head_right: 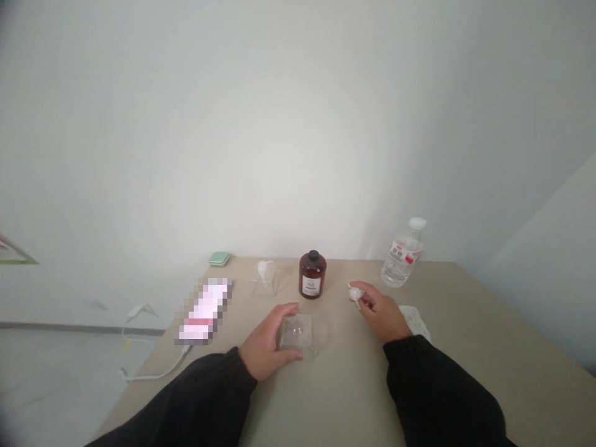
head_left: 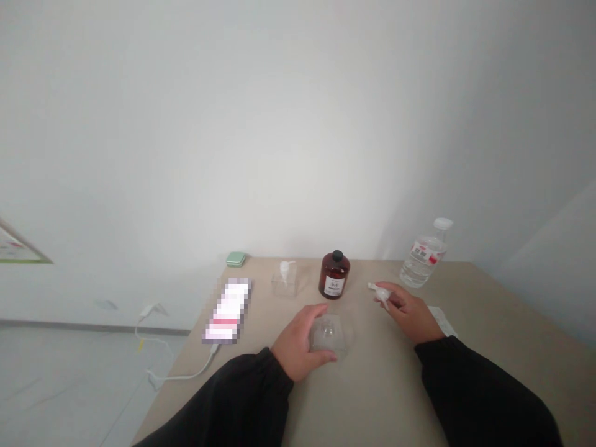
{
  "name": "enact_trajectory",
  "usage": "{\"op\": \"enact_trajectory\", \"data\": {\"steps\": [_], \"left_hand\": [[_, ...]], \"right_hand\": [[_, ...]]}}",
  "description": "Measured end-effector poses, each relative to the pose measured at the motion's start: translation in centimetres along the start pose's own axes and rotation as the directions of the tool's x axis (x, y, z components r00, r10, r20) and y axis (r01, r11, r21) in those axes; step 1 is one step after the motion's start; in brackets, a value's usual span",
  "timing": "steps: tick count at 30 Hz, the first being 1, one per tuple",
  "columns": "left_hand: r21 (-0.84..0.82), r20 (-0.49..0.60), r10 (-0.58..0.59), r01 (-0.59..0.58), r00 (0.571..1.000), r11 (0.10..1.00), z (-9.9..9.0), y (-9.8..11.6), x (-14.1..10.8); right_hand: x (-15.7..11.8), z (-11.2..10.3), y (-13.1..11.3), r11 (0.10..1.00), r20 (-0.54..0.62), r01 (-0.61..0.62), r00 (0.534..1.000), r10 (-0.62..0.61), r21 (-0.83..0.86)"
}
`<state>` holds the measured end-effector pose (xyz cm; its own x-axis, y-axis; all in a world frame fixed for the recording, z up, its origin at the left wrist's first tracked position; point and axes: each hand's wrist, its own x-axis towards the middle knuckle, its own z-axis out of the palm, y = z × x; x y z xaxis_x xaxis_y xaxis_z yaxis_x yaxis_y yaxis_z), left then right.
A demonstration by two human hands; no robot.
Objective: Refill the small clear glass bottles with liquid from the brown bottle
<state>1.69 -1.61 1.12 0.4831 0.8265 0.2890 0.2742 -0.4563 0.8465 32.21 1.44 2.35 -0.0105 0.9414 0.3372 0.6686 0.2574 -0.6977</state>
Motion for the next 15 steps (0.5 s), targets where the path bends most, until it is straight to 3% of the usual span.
{"op": "enact_trajectory", "data": {"steps": [4, 15], "left_hand": [[0.011, -0.001, -0.013, 0.013, 1.0, 1.0, -0.02, 0.11, 0.02], [0.02, 0.005, -0.036, 0.035, 0.999, 0.999, 0.03, 0.28, 0.0]], "right_hand": [[0.09, -0.25, 0.92, 0.985, 0.025, 0.023, 0.999, -0.019, -0.173], [-0.17, 0.01, 0.96, 0.984, 0.069, -0.005, 0.997, 0.017, -0.177]]}}
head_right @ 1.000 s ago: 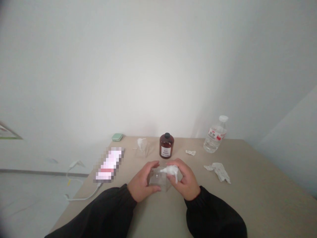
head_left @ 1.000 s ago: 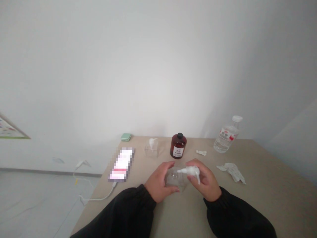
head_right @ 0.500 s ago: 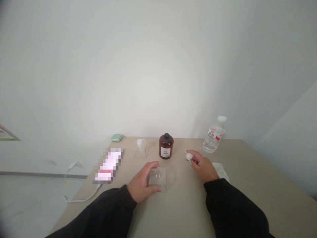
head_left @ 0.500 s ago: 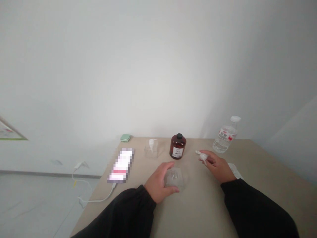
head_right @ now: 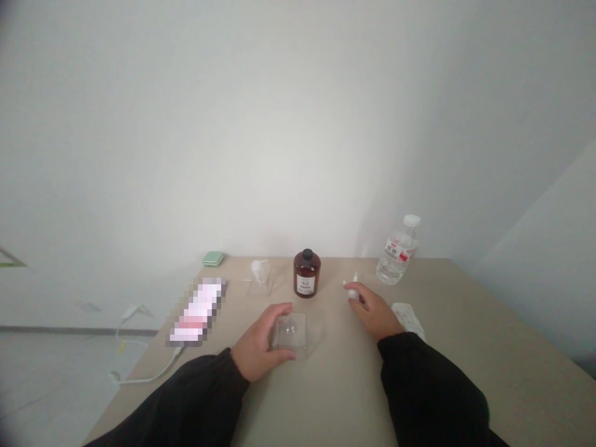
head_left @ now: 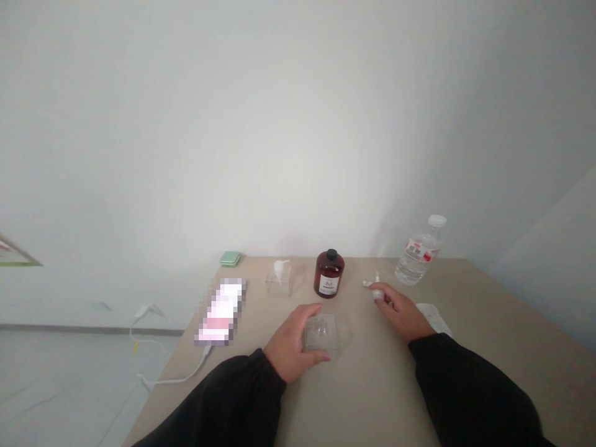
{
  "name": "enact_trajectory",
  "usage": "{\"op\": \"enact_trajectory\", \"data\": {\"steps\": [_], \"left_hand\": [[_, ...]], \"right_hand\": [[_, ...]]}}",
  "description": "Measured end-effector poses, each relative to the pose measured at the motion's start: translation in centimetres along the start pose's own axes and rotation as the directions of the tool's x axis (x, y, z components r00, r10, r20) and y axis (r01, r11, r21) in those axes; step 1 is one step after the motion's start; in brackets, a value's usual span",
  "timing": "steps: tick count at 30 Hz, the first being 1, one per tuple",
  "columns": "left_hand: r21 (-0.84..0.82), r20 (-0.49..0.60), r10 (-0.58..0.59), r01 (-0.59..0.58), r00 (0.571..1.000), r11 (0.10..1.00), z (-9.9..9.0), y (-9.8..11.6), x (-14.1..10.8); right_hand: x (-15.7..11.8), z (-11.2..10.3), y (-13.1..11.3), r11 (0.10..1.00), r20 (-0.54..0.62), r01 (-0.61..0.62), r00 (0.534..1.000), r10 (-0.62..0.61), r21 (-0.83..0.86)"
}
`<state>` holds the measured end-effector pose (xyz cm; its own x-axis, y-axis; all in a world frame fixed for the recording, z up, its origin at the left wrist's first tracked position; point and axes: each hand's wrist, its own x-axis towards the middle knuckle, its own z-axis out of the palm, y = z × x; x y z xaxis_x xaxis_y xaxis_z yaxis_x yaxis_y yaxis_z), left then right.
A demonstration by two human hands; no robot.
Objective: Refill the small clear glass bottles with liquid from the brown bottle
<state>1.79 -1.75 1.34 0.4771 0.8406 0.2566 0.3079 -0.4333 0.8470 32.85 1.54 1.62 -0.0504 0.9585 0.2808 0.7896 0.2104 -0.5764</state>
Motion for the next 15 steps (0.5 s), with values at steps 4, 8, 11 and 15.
{"op": "enact_trajectory", "data": {"steps": [4, 8, 11, 15], "left_hand": [[0.002, 0.001, 0.01, -0.01, 1.0, 1.0, 0.09, -0.07, 0.09], [0.005, 0.008, 0.029, -0.029, 1.0, 1.0, 0.11, -0.27, 0.12], [0.006, 0.007, 0.025, -0.025, 1.0, 1.0, 0.06, -0.24, 0.09], [0.009, 0.004, 0.024, -0.024, 1.0, 1.0, 0.0, -0.11, 0.06]], "right_hand": [[0.22, 0.49, -0.19, 0.994, 0.07, -0.002, 0.997, 0.01, -0.106], [0.31, 0.79, -0.22, 0.983, 0.138, 0.023, 0.99, 0.002, -0.182], [0.37, 0.82, -0.34, 0.973, 0.176, 0.044, 0.984, -0.004, -0.225], [0.5, 0.88, -0.14, 0.969, 0.186, 0.086, 0.982, -0.043, -0.231]]}}
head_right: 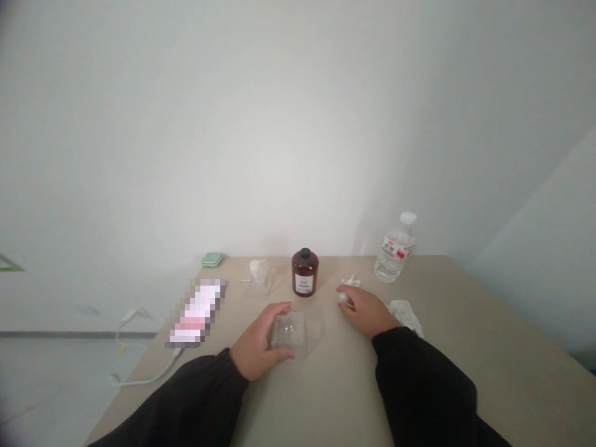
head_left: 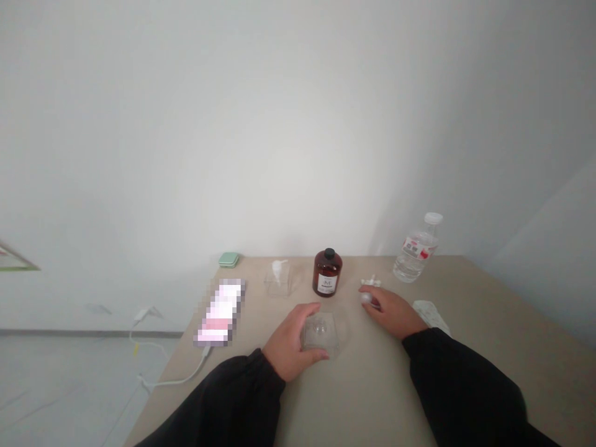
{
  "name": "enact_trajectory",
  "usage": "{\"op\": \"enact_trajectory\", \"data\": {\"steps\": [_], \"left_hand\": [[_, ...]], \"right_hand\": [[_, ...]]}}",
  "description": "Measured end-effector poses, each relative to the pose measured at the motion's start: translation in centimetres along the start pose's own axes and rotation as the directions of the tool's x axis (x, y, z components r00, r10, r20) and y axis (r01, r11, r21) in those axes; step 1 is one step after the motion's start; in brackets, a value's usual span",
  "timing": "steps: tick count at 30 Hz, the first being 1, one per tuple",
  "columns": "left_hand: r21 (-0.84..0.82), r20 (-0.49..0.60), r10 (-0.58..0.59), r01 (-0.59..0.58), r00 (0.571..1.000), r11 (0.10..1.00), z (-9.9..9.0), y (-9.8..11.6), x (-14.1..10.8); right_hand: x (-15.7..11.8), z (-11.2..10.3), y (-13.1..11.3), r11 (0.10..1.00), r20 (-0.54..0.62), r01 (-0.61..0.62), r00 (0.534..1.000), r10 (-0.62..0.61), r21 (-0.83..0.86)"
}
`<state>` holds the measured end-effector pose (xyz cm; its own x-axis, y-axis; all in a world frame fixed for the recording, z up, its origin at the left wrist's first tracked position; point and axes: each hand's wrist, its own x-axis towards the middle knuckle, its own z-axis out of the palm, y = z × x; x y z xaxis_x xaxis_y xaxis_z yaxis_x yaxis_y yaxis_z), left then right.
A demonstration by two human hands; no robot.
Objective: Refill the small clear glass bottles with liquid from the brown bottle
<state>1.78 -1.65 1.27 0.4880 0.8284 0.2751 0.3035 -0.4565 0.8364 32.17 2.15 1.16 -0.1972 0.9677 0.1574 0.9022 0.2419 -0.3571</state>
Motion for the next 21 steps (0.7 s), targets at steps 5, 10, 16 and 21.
{"op": "enact_trajectory", "data": {"steps": [5, 10, 16, 21], "left_hand": [[0.01, -0.01, -0.001, 0.002, 1.0, 1.0, 0.1, -0.1, 0.0], [0.011, -0.063, 0.043, -0.042, 0.997, 0.999, 0.0, -0.2, -0.1], [0.025, -0.188, 0.071, -0.068, 0.98, 0.997, -1.1, -0.9, -0.1], [-0.03, -0.263, 0.014, -0.023, 0.965, 0.999, -1.7, -2.0, 0.1]], "right_hand": [[0.2, 0.4, 0.7, 0.999, -0.024, 0.044, 0.999, -0.044, 0.005], [0.2, 0.4, 0.9, 0.997, -0.01, 0.056, 0.998, -0.056, -0.052], [0.1, 0.2, 0.7, 0.996, -0.002, 0.021, 1.0, -0.021, -0.088], [-0.1, 0.1, 0.6, 0.995, -0.008, 0.006, 1.0, -0.007, -0.1]]}}
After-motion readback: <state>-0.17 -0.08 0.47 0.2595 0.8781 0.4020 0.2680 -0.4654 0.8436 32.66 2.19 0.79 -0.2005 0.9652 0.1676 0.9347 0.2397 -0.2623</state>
